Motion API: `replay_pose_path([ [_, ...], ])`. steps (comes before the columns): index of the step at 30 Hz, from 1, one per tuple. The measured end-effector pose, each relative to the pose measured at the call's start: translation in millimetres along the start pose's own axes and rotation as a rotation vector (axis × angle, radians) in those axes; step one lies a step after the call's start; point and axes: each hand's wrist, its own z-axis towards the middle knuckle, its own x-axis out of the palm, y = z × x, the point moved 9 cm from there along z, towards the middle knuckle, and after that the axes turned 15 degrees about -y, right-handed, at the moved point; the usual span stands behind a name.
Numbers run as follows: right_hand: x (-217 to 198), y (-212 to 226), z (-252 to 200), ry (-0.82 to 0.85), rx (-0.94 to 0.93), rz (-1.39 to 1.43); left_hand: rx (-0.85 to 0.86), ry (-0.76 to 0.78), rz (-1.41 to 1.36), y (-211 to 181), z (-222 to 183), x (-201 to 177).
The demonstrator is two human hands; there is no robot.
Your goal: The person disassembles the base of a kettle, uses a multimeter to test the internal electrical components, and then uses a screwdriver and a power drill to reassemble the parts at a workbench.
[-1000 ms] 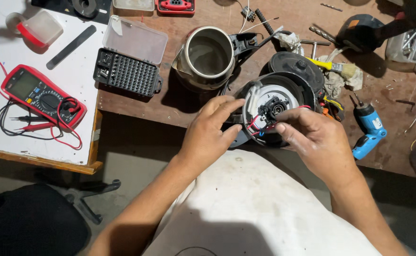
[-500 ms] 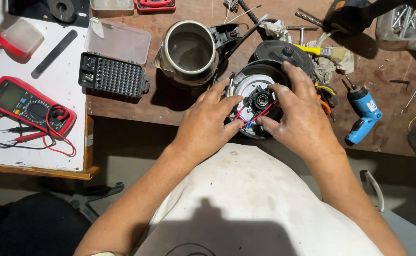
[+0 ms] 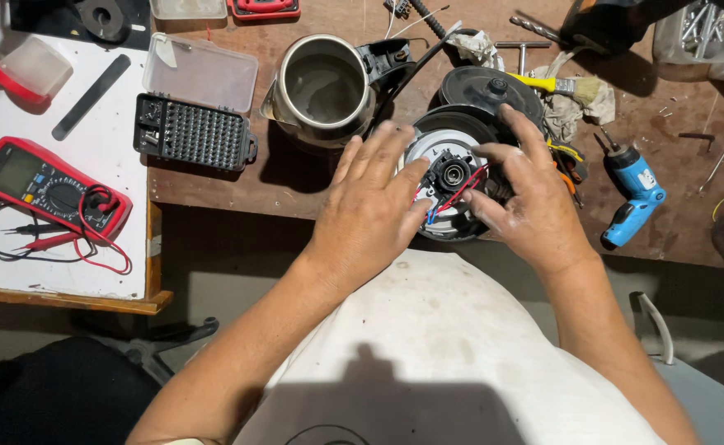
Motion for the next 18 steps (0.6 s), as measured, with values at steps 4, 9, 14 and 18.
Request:
replay_pose_path([
  [4,-16.4,-9.8,-6.9,0.018,0.134,-0.023,0.161,-0.083,0.056,-26.4,30.5,-5.8],
  [9,-8.0,-17.4,-19.5,0.211,0.370,-0.205,0.209,0.104,0.463,-32.6,34.2,54.6],
  [14,-13.4,-12.2,-29.1,0.003,0.224,-0.141,0.152,0.076,0.411,-35.2,33.6,48.4],
  [18,-21.0,14.4,-32.2,-0.117,0.052,-0.066,0.112,-0.060,0.288,-39.8,34.4,22.3],
])
